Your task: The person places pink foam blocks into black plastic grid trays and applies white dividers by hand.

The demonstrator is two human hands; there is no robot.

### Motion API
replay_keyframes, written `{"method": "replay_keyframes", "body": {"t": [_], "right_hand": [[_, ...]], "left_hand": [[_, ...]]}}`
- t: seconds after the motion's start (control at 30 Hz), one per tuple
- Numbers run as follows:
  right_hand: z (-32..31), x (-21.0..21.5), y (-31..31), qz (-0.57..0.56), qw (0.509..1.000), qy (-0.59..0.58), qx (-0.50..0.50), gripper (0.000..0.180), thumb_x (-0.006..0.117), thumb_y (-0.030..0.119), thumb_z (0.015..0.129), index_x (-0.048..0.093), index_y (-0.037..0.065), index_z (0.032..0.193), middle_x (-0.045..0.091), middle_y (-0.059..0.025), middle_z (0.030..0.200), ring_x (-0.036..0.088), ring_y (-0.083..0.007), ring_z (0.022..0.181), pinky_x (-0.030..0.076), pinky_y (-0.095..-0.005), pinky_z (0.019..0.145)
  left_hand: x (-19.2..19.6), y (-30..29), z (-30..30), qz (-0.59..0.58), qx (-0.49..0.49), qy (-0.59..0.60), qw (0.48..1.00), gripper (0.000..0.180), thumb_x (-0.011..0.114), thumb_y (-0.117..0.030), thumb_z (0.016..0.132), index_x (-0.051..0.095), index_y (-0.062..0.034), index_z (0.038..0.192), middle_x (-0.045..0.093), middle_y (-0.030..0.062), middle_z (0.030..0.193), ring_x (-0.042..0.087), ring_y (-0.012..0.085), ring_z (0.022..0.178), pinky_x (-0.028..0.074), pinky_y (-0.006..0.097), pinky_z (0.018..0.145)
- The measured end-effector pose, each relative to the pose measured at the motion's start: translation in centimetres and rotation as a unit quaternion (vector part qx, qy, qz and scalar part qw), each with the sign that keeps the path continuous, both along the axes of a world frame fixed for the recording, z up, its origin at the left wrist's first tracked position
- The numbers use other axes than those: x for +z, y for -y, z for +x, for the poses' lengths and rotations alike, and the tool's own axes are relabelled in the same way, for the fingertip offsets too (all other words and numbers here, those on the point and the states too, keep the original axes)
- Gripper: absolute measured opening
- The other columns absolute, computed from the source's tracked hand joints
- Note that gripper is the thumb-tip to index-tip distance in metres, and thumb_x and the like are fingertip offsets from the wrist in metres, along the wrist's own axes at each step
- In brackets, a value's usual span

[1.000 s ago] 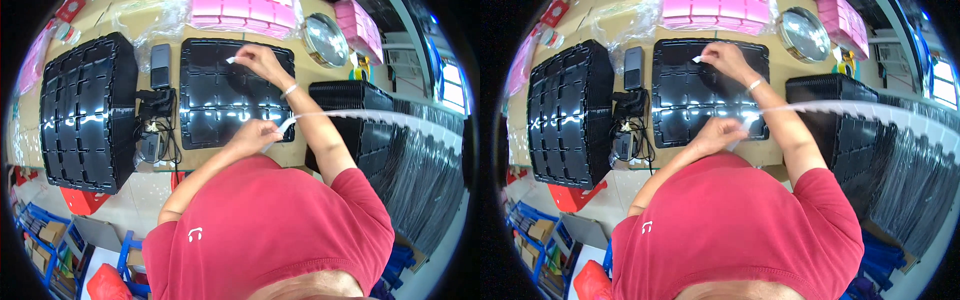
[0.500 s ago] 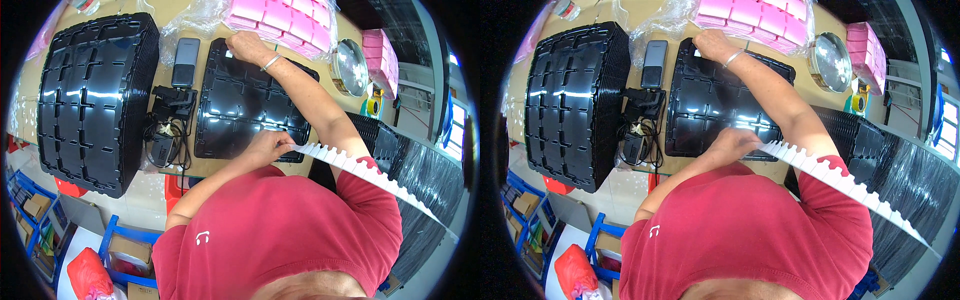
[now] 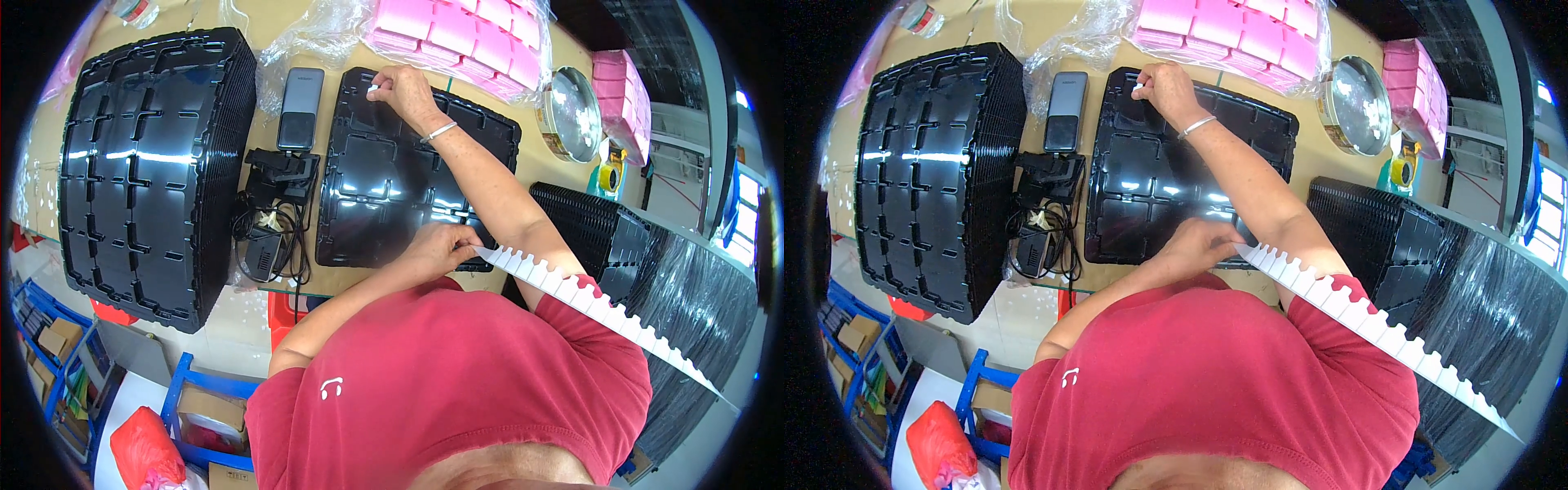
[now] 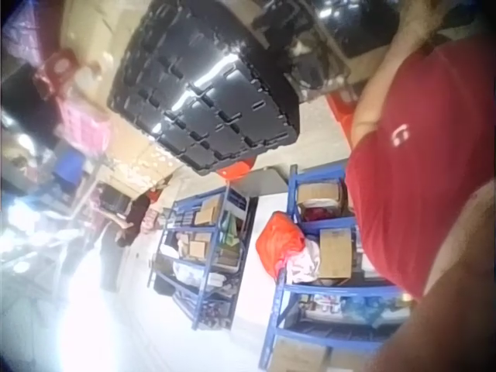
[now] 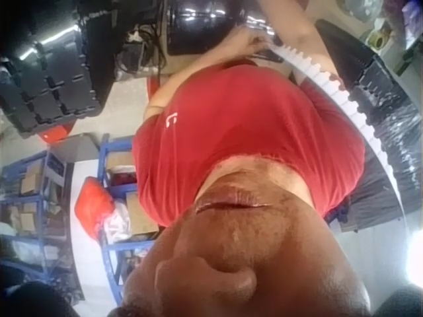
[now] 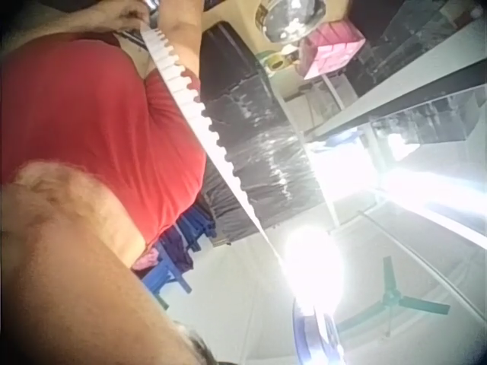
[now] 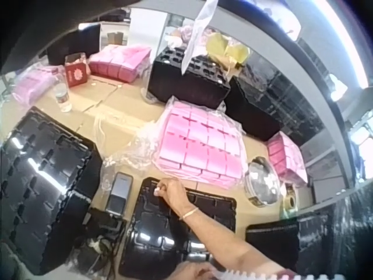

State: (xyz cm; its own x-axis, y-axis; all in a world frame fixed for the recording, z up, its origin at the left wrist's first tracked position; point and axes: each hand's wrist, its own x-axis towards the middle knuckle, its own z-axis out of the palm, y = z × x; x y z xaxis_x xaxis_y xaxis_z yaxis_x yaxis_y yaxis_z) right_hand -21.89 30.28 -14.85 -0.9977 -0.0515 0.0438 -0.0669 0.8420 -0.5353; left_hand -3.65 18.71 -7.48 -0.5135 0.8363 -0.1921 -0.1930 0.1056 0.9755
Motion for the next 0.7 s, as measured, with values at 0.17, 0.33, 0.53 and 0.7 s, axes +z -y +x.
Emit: {"method": "replay_keyframes", "body": {"t": [0.17,0.33,0.53,0.7], "right_hand": [[-0.8,0.5,-0.7,-0.029,0.999,0.025,0.038,0.012,0.072,0.014,0.072,0.071,0.004,0.079,0.068,-0.0156,0.074,0.066,-0.0297,0.071,0.052,-0.0391,0.068],[-0.2,-0.3,-0.2,0.082,0.990,-0.074,0.082,0.005,0.065,0.009,0.074,0.066,0.004,0.075,0.066,-0.0120,0.077,0.063,-0.0310,0.077,0.051,-0.0399,0.069],[1.5,-1.6,1.1,0.061,0.980,-0.190,0.011,0.004,0.067,0.009,0.075,0.065,0.007,0.078,0.062,-0.0074,0.079,0.057,-0.0278,0.079,0.048,-0.0374,0.070],[3.3,2.0,-0.3,-0.048,0.973,-0.227,0.018,0.004,0.068,0.009,0.077,0.066,0.006,0.080,0.060,-0.0072,0.074,0.056,-0.0249,0.074,0.046,-0.0345,0.068]], "left_hand": [[-0.2,-0.4,0.0,0.000,0.000,0.002,1.000,0.010,0.067,-0.010,0.082,0.068,-0.0045,0.090,0.069,0.0108,0.081,0.065,0.0226,0.072,0.049,0.034,0.066],[0.3,-0.3,0.3,0.024,0.008,-0.018,1.000,0.010,0.067,-0.010,0.081,0.068,-0.0060,0.089,0.068,0.0116,0.081,0.065,0.0270,0.074,0.049,0.036,0.066],[-0.4,-0.9,1.5,0.039,0.002,-0.036,0.999,0.009,0.065,-0.010,0.080,0.068,-0.0068,0.087,0.069,0.0104,0.076,0.066,0.0278,0.070,0.050,0.039,0.063],[-0.1,-0.2,1.3,0.033,-0.014,-0.072,0.997,0.012,0.066,-0.008,0.079,0.067,-0.0052,0.090,0.068,0.0123,0.084,0.066,0.0288,0.081,0.050,0.037,0.071]]}}
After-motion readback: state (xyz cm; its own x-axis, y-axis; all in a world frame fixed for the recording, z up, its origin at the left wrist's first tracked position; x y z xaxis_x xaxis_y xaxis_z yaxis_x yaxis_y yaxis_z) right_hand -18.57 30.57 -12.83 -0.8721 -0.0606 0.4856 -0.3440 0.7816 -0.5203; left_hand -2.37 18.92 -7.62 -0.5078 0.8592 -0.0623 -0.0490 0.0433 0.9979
